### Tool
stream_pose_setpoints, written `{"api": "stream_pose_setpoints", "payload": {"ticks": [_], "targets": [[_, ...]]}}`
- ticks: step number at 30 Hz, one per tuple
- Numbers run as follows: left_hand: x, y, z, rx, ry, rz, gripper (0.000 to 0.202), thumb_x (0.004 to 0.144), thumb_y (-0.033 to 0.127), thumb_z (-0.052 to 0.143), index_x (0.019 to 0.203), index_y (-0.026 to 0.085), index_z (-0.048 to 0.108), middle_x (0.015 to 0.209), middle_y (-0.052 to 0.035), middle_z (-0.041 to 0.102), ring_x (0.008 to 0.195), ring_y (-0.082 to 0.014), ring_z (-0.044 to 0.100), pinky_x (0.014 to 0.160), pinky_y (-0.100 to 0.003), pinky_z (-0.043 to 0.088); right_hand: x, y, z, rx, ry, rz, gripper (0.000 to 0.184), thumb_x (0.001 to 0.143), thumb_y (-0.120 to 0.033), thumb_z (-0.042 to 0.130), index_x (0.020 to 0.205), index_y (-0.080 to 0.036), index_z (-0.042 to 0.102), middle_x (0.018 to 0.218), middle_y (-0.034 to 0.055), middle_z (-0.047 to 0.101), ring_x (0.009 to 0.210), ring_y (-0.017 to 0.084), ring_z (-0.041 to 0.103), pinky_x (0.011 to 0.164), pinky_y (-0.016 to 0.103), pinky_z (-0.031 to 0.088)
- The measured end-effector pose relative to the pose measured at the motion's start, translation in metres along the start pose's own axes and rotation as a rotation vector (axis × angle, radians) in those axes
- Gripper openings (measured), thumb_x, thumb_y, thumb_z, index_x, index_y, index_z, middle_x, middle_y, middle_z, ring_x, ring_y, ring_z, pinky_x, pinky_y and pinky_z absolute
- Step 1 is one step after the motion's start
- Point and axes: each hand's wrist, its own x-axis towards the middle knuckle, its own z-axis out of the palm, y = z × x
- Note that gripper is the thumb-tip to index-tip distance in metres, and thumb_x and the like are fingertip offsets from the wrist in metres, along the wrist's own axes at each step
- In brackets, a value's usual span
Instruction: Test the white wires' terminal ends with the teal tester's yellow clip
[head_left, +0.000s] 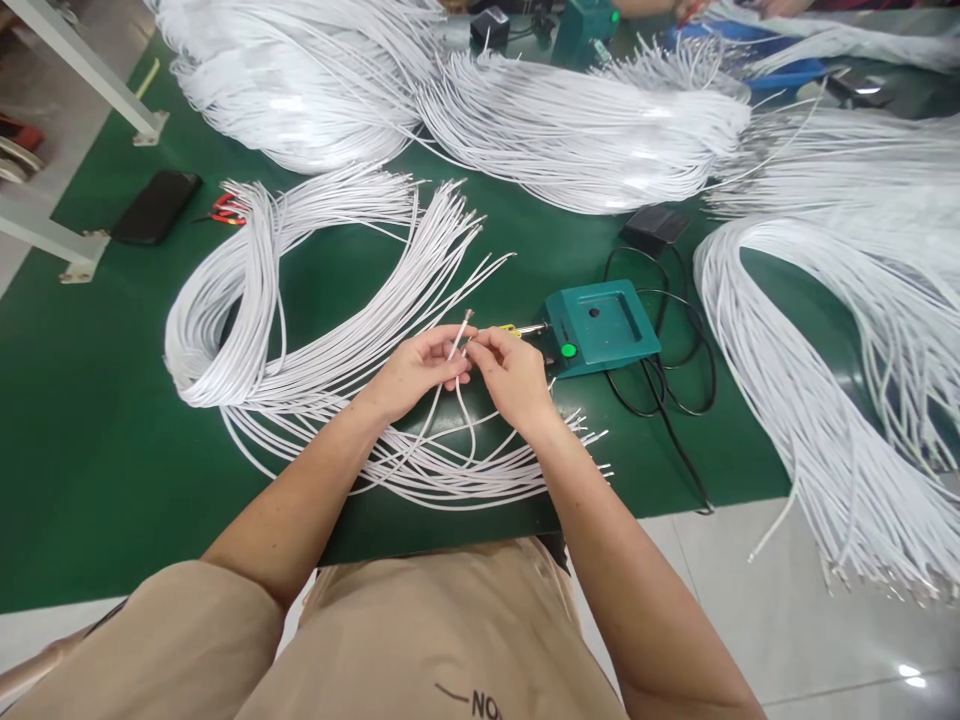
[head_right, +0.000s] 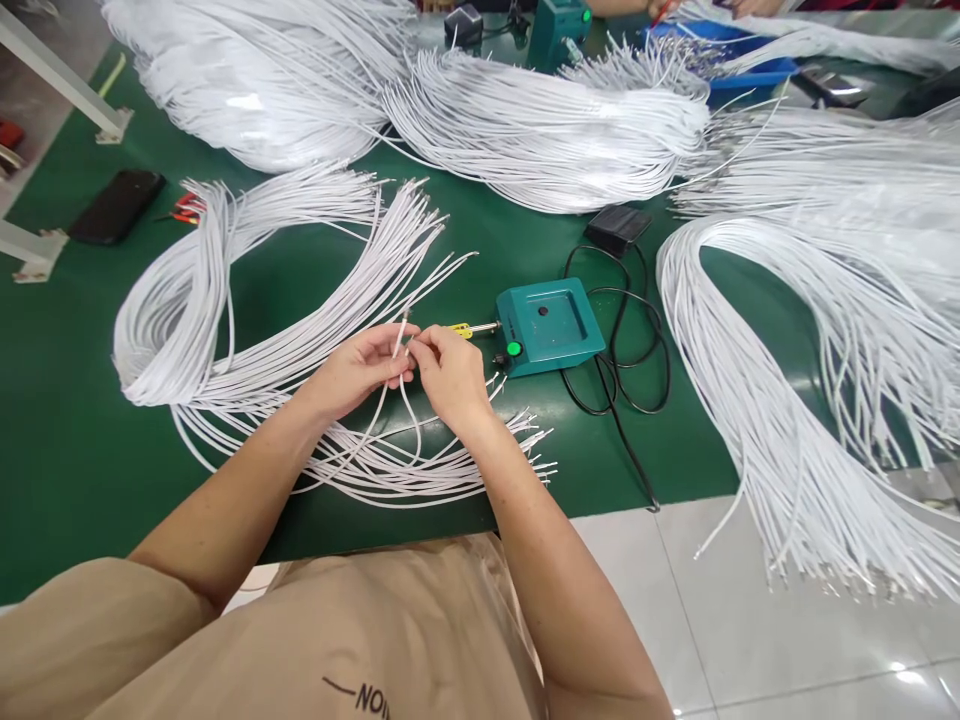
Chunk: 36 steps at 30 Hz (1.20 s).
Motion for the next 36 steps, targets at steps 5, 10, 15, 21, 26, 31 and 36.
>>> {"api": "stream_pose_setpoints", "payload": {"ticks": [5,10,15,21,26,31,36], "targets": [[-0.001,0.003,-0.001,-0.209,-0.024,-0.153,0.041,0.072,0.022,0.077,0.111,0.023,0.067,0.081,-0.0017,0.065,0.069,-0.0089,0.063,0.062,-0.019,0.049,-0.001,0.000,-0.009,-0.244,0.002,-0.274,0.024,0.092,-0.025,0.042,0.069,-0.021,0.050,0.079,0.0036,0.057,0.078,0.016,0.051,0.077,0.030,0.040],[0.003,-0.003,0.004,-0.137,0.023,-0.084,0.040,0.070,0.023,0.078,0.109,0.021,0.068,0.078,-0.0006,0.065,0.064,-0.0081,0.062,0.058,-0.019,0.048,0.009,-0.005,-0.021,-0.100,-0.233,0.052,0.022,0.086,-0.022,0.045,0.065,-0.021,0.051,0.065,-0.0002,0.056,0.061,0.014,0.051,0.063,0.027,0.041],[0.009,-0.008,0.007,0.010,0.097,-0.002,0.047,0.072,0.027,0.077,0.116,0.018,0.062,0.078,-0.0005,0.066,0.071,-0.0121,0.068,0.063,-0.021,0.052,0.022,-0.005,-0.044,-0.550,0.058,-0.143,0.019,0.090,-0.021,0.045,0.091,-0.017,0.064,0.089,0.0083,0.068,0.082,0.021,0.057,0.073,0.032,0.040],[0.018,-0.005,0.015,0.056,0.198,-0.017,0.052,0.069,0.028,0.078,0.116,0.014,0.060,0.076,-0.0009,0.069,0.073,-0.0161,0.071,0.068,-0.027,0.056,0.033,0.011,-0.059,-0.925,-0.166,-0.427,0.010,0.086,-0.015,0.054,0.088,-0.016,0.064,0.082,0.0088,0.069,0.086,0.023,0.056,0.088,0.035,0.033],[0.023,-0.007,0.018,0.094,0.247,-0.032,0.052,0.067,0.025,0.078,0.114,0.013,0.060,0.071,-0.0004,0.068,0.070,-0.0168,0.072,0.063,-0.024,0.056,0.041,0.017,-0.061,-0.960,-0.179,-0.437,0.013,0.083,-0.010,0.052,0.084,-0.016,0.064,0.081,0.0084,0.068,0.084,0.023,0.055,0.083,0.033,0.030],[0.027,-0.014,0.017,0.127,0.289,-0.055,0.057,0.066,0.023,0.078,0.118,0.010,0.060,0.072,-0.0014,0.069,0.069,-0.0169,0.072,0.061,-0.024,0.057,0.046,0.018,-0.060,-0.979,-0.183,-0.433,0.015,0.079,-0.007,0.052,0.081,-0.017,0.064,0.073,0.0071,0.065,0.081,0.023,0.053,0.076,0.033,0.029],[0.029,-0.019,0.018,0.227,0.311,-0.049,0.056,0.067,0.023,0.076,0.119,0.009,0.062,0.074,-0.0029,0.070,0.067,-0.0160,0.071,0.058,-0.023,0.056,0.047,0.019,-0.059,-0.987,-0.169,-0.418,0.016,0.080,-0.008,0.051,0.081,-0.016,0.065,0.069,0.0070,0.062,0.079,0.022,0.051,0.077,0.033,0.030]]}}
